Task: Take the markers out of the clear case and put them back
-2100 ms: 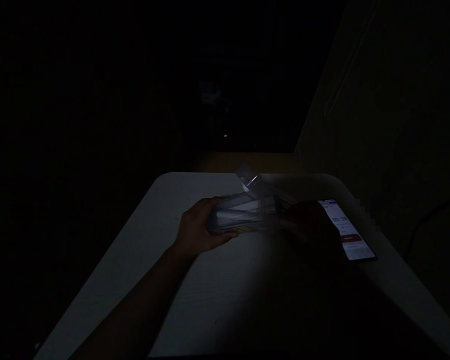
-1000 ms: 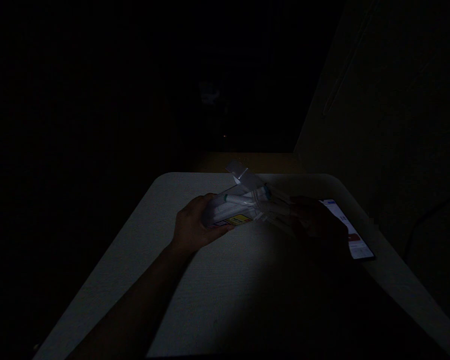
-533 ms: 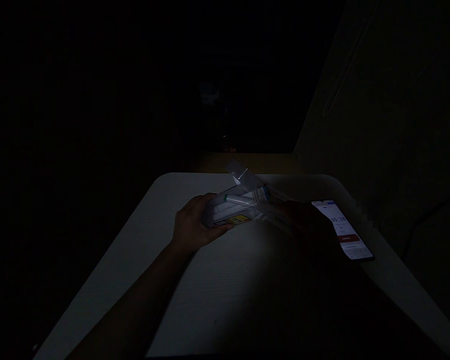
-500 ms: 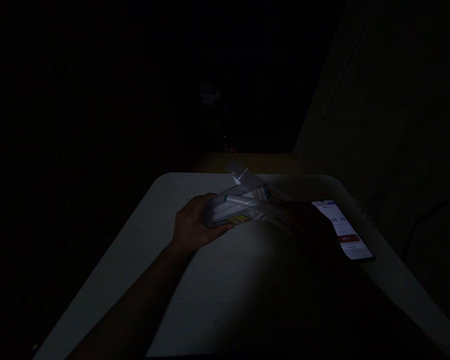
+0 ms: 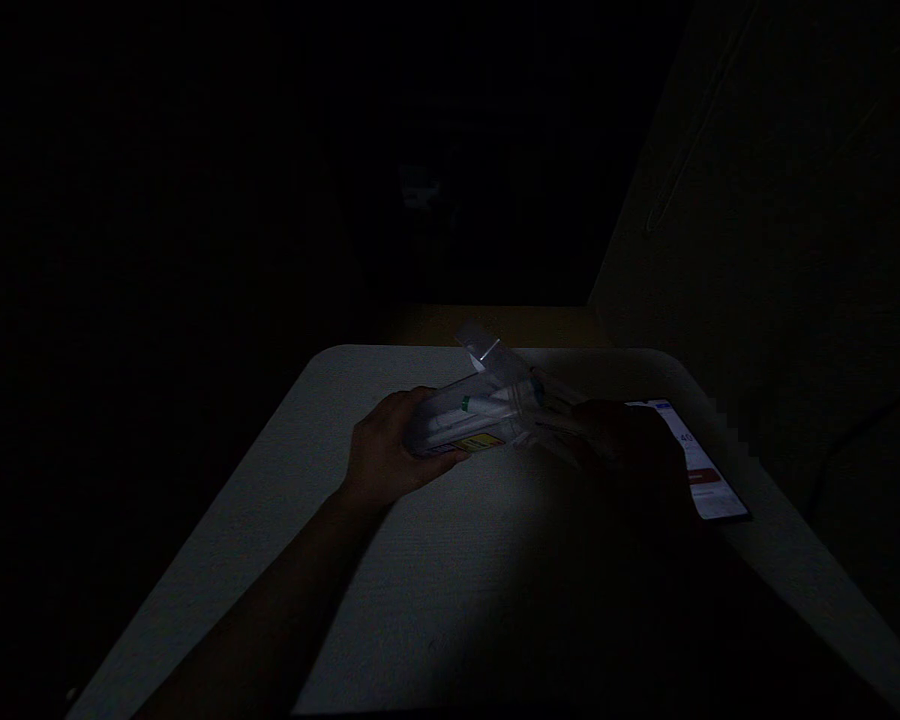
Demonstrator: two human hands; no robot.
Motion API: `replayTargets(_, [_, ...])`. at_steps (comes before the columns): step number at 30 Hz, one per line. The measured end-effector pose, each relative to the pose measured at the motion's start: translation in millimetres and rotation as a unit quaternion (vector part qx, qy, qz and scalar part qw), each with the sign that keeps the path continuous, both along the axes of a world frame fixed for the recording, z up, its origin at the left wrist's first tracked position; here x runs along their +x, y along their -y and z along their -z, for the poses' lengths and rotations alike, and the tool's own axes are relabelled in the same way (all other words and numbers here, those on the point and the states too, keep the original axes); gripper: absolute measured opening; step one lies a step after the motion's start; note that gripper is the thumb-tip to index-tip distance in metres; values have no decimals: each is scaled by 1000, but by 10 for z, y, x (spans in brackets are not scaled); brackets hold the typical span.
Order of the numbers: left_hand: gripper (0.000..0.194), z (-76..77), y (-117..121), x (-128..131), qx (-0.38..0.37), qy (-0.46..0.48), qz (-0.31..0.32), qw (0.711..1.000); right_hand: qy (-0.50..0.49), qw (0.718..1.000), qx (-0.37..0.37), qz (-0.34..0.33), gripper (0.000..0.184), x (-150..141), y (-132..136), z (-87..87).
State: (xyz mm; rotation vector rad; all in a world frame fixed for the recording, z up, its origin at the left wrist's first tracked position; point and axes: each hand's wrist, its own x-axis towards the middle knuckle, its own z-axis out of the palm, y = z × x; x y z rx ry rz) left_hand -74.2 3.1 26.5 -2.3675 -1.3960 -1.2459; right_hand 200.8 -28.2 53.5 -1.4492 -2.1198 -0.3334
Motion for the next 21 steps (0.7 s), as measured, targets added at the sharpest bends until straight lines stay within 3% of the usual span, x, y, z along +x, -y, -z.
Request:
replayTargets(6, [67, -12, 21, 13, -29, 13, -24, 999, 34, 999, -20, 22, 34, 27, -32, 47])
replayTargets(13, [68, 79, 2, 9, -117, 141, -13, 983, -4, 1000, -9, 27, 44, 73, -101, 132])
replayTargets(21, [69, 95, -4, -3, -102, 134, -13, 986, -3, 1000, -23, 15, 34, 70, -125, 156])
